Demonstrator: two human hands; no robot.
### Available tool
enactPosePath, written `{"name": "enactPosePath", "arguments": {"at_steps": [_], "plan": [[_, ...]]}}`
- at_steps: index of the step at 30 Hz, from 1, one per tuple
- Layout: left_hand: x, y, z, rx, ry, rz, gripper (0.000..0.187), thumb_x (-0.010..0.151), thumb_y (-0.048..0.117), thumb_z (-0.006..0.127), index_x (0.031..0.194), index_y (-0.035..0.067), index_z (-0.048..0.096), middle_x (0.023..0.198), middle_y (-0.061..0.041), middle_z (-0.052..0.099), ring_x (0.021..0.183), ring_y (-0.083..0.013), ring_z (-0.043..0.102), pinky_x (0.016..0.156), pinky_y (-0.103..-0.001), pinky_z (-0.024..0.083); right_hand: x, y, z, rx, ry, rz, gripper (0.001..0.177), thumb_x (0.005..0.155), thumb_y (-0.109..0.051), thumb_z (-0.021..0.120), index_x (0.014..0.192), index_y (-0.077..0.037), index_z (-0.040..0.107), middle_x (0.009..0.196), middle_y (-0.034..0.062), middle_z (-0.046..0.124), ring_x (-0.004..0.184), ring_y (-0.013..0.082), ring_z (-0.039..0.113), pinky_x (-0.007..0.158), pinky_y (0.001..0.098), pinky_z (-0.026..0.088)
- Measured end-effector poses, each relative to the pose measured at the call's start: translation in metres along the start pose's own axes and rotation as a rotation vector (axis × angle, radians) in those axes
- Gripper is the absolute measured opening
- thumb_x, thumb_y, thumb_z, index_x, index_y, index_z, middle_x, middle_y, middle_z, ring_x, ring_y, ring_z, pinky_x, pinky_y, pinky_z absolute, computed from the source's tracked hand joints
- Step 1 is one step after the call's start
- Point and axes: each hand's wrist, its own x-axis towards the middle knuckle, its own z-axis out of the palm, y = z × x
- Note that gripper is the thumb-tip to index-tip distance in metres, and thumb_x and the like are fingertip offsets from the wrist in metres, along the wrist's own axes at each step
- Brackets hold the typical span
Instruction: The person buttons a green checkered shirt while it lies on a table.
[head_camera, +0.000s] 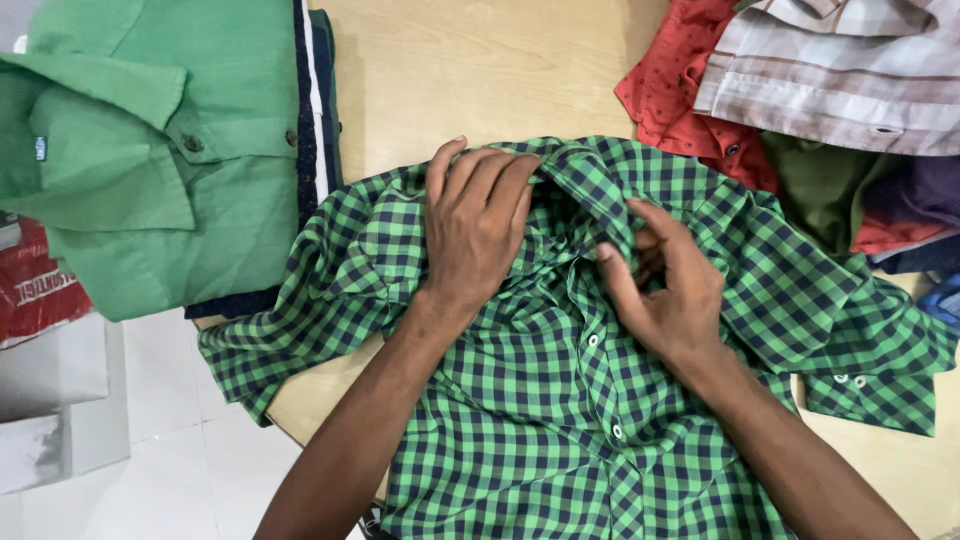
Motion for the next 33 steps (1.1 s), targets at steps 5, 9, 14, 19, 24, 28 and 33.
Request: {"name": "enactPosePath", "arguments": {"at_steps": [5, 9, 14, 19, 24, 28, 33], "plan": [[0.001, -0.002, -0.008, -0.078, -0.007, 0.092, 0.018, 0.099, 0.004, 0.076, 0.115, 0.004, 0.068, 0.114, -0.008, 0.068, 0.116, -0.0234, 0.067, 0.118, -0.049, 0.043, 0.0, -0.001, -0.003, -0.059, 0.093, 0.055, 0.013, 0.107, -0.003, 0.072, 0.119, 0.002, 0.068, 0.093, 0.0099, 0.064, 0.074, 0.0157, 0.057, 0.067, 0.0284, 0.045], [0.005, 0.001, -0.01, -0.092, -0.007, 0.158, 0.02, 0.098, 0.002, 0.076, 0.117, 0.003, 0.069, 0.115, -0.01, 0.067, 0.114, -0.0234, 0.067, 0.116, -0.047, 0.045, -0.004, 0.006, -0.002, 0.119, 0.114, 0.094, 0.013, 0.113, -0.008, 0.064, 0.111, 0.004, 0.064, 0.107, 0.0104, 0.065, 0.081, 0.0137, 0.057, 0.072, 0.0271, 0.046], [0.009, -0.001, -0.014, -0.211, -0.002, 0.146, 0.02, 0.097, -0.001, 0.072, 0.116, 0.005, 0.071, 0.111, -0.007, 0.064, 0.107, -0.0231, 0.066, 0.114, -0.048, 0.045, -0.008, 0.02, 0.002, 0.581, 0.111, 0.515, 0.033, 0.116, -0.025, 0.05, 0.094, -0.002, 0.059, 0.079, -0.0047, 0.046, 0.069, 0.0018, 0.035, 0.061, 0.0207, 0.029], [0.013, -0.004, -0.015, -0.405, 0.002, 0.018, 0.021, 0.088, -0.004, 0.068, 0.107, 0.006, 0.069, 0.109, -0.008, 0.061, 0.11, -0.0294, 0.064, 0.109, -0.044, 0.047, -0.002, 0.02, 0.0, 0.736, 0.074, 0.58, 0.043, 0.118, -0.033, 0.042, 0.087, -0.007, 0.059, 0.07, -0.0018, 0.062, 0.058, 0.0025, 0.052, 0.056, 0.0196, 0.043], [0.011, -0.012, -0.013, -0.713, 0.01, -0.184, 0.022, 0.091, -0.006, 0.061, 0.108, 0.005, 0.067, 0.112, -0.006, 0.062, 0.108, -0.0189, 0.068, 0.098, -0.032, 0.057, -0.001, 0.016, 0.002, 0.443, 0.119, 0.544, 0.036, 0.116, -0.03, 0.05, 0.094, -0.004, 0.062, 0.066, -0.0025, 0.053, 0.053, 0.003, 0.049, 0.049, 0.021, 0.042], [0.01, -0.016, -0.012, -0.785, 0.025, -0.238, 0.017, 0.095, -0.006, 0.063, 0.109, 0.003, 0.068, 0.11, -0.008, 0.062, 0.104, -0.0166, 0.065, 0.093, -0.03, 0.054, 0.0, 0.012, 0.001, 0.269, 0.13, 0.518, 0.028, 0.115, -0.024, 0.055, 0.103, -0.001, 0.066, 0.067, 0.0002, 0.053, 0.053, 0.0038, 0.048, 0.048, 0.022, 0.038], [0.012, -0.012, -0.011, -0.753, 0.048, -0.246, 0.015, 0.099, -0.003, 0.066, 0.112, 0.003, 0.07, 0.112, -0.007, 0.066, 0.106, -0.0164, 0.066, 0.093, -0.029, 0.053, -0.001, 0.005, -0.005, -0.101, 0.193, 0.068, 0.017, 0.122, -0.014, 0.062, 0.121, 0.003, 0.066, 0.112, 0.0113, 0.06, 0.077, 0.0108, 0.055, 0.063, 0.0228, 0.045]]}}
